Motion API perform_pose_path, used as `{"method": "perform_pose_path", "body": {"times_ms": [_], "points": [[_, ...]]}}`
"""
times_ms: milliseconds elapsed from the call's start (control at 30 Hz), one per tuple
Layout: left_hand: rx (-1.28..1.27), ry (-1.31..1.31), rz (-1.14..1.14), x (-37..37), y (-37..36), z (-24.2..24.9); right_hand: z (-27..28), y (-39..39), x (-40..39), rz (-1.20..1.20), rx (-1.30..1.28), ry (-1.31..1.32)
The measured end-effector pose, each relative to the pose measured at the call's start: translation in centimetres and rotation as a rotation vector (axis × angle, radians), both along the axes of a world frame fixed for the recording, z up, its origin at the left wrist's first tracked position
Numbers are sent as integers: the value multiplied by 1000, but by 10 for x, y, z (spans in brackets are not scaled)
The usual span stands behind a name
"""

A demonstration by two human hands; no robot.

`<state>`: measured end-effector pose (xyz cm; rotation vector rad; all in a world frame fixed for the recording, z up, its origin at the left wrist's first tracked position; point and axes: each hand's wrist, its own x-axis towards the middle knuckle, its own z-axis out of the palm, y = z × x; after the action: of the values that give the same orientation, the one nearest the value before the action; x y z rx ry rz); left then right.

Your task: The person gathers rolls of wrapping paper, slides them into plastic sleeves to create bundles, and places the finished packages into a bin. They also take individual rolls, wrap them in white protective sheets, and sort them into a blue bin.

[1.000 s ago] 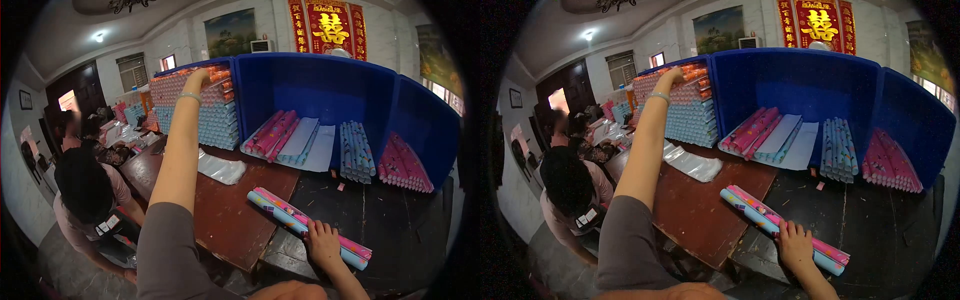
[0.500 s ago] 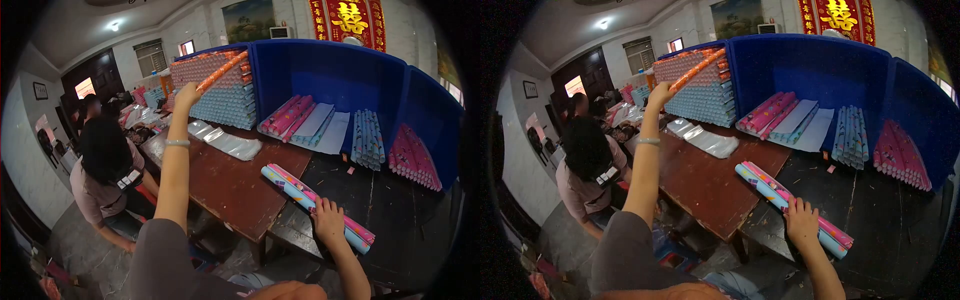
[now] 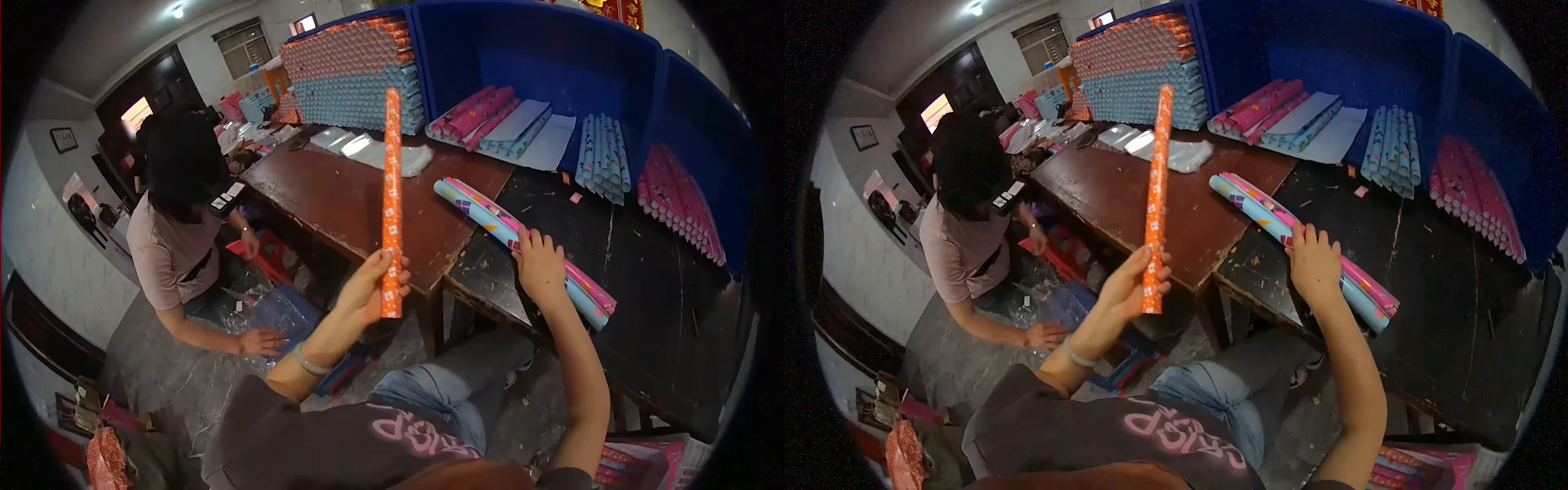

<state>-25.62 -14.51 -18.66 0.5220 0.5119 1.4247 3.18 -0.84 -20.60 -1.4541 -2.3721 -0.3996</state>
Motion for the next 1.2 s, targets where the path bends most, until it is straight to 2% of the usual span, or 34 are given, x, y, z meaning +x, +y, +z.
{"method": "perform_pose_path", "body": {"times_ms": [100, 200, 300, 367, 467, 800, 900, 1000, 1067, 1200], "points": [[-59, -177, -110, 64, -19, -15, 1, -1, -1, -17, 4, -11], [-184, -120, -58, 115, -24, -37, 1, 1, 1, -3, 29, -46], [-186, -115, 4, 153, -30, -33, 0, 2, 0, -13, 18, -28], [-217, -116, -32, 173, -36, -34, 0, 2, 0, -15, 0, -16], [-206, -169, -108, 200, -37, -61, -1, 5, 1, -15, 2, -30], [-209, -379, -217, 265, -27, -80, 2, 8, 4, 41, -29, -7], [-149, -370, -194, 281, -19, -88, 6, 11, 4, 6, -153, -46], [-220, -412, -315, 288, -17, -85, 10, 18, 3, -27, -310, -38], [-350, -437, -444, 286, -7, -73, 12, 19, 3, -37, -326, -57], [-516, -442, -479, 280, 2, -55, 13, 18, -1, -69, -389, -81]]}}
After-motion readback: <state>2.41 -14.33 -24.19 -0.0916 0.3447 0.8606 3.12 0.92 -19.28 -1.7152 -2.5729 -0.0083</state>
